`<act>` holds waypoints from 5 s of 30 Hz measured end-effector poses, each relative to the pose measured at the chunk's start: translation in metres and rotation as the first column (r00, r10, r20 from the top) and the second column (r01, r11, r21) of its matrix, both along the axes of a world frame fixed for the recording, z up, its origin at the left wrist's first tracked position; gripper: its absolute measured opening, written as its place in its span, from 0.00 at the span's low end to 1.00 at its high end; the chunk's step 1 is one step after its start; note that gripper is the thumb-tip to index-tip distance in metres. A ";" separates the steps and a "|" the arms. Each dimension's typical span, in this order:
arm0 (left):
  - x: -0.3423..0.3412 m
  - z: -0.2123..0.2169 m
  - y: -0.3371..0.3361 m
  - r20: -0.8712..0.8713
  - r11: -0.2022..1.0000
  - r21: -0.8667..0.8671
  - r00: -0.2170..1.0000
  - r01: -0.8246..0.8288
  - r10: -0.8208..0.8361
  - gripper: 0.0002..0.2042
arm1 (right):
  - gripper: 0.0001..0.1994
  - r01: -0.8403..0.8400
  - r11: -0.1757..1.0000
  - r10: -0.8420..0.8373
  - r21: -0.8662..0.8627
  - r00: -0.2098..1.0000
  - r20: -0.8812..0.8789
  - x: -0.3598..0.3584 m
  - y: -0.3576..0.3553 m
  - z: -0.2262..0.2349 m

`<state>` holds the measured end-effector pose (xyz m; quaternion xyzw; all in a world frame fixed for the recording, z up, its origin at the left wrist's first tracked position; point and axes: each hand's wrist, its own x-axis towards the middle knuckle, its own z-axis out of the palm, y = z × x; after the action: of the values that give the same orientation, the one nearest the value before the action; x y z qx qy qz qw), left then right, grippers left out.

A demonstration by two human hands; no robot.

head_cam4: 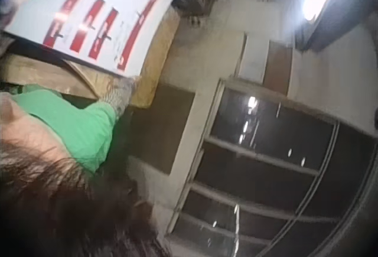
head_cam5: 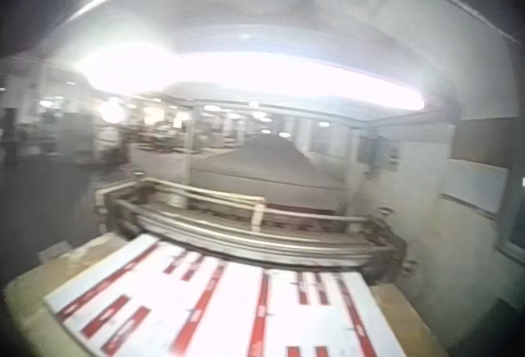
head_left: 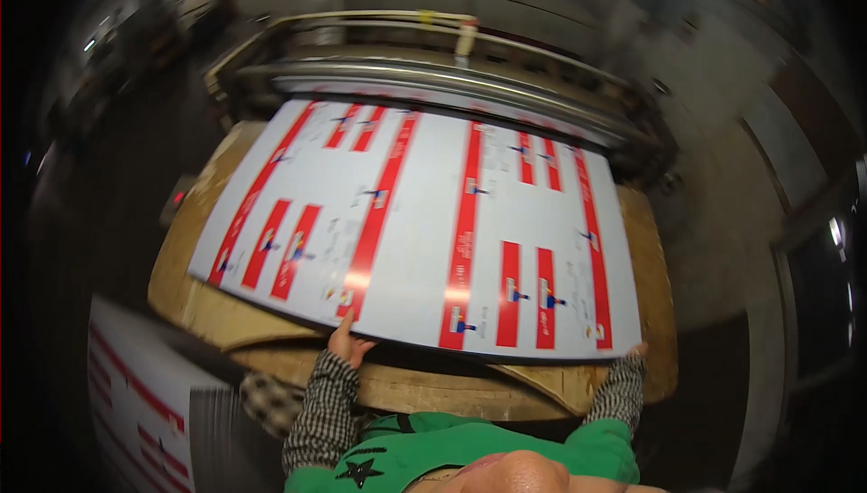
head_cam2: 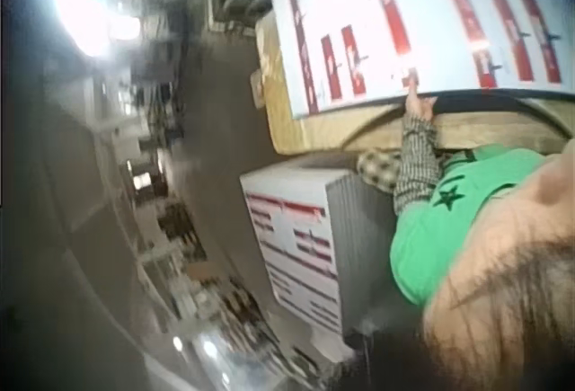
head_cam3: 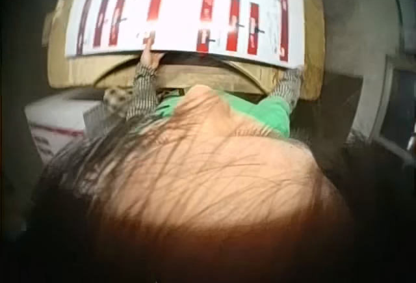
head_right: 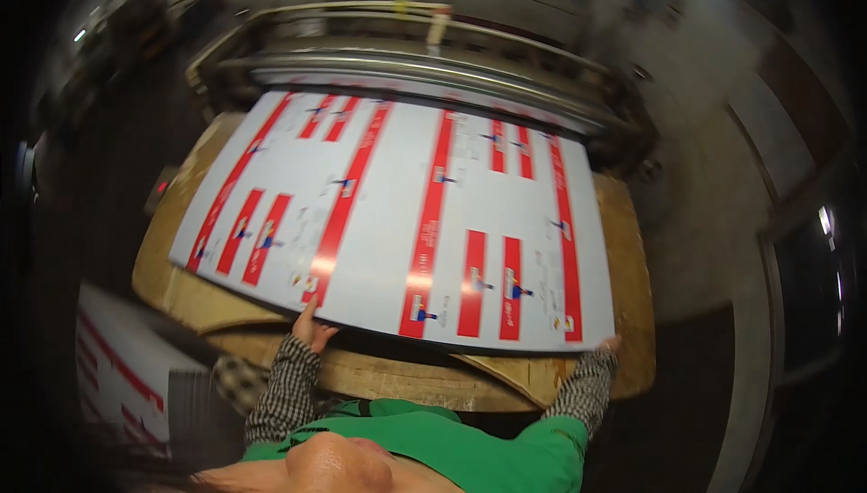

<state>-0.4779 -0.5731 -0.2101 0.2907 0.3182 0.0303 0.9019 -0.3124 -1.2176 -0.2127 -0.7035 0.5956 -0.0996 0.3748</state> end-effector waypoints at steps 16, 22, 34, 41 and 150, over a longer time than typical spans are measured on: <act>-0.004 -0.023 -0.006 -0.183 0.966 0.245 0.975 -0.083 0.130 0.25 | 0.19 -0.036 0.905 0.122 -0.423 0.977 0.177 0.023 0.026 0.018; -0.007 -0.028 -0.004 -0.163 0.975 0.204 0.978 -0.093 0.128 0.29 | 0.18 -0.857 0.089 0.981 -0.508 -0.014 0.194 0.010 0.337 0.012; -0.025 -0.007 0.010 0.193 0.998 0.001 0.979 0.066 -0.065 0.10 | 0.13 -0.518 -0.825 0.563 -0.228 -0.790 -0.244 -0.055 0.502 0.079; -0.007 -0.018 -0.007 -0.532 0.965 0.263 0.833 -0.008 0.152 0.12 | 0.05 -0.524 -0.740 0.616 -0.421 -0.780 -0.110 -0.039 0.490 0.121; -0.008 -0.022 -0.003 -0.406 0.939 0.341 0.892 -0.053 0.198 0.14 | 0.15 -0.636 -0.729 0.661 -0.252 -0.750 -0.018 -0.059 0.479 0.087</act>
<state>-0.4854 -0.5764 -0.2317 0.4113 0.5200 0.0751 0.7449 -0.3719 -0.7385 -0.1259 -0.8071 -0.4935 0.2001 0.2548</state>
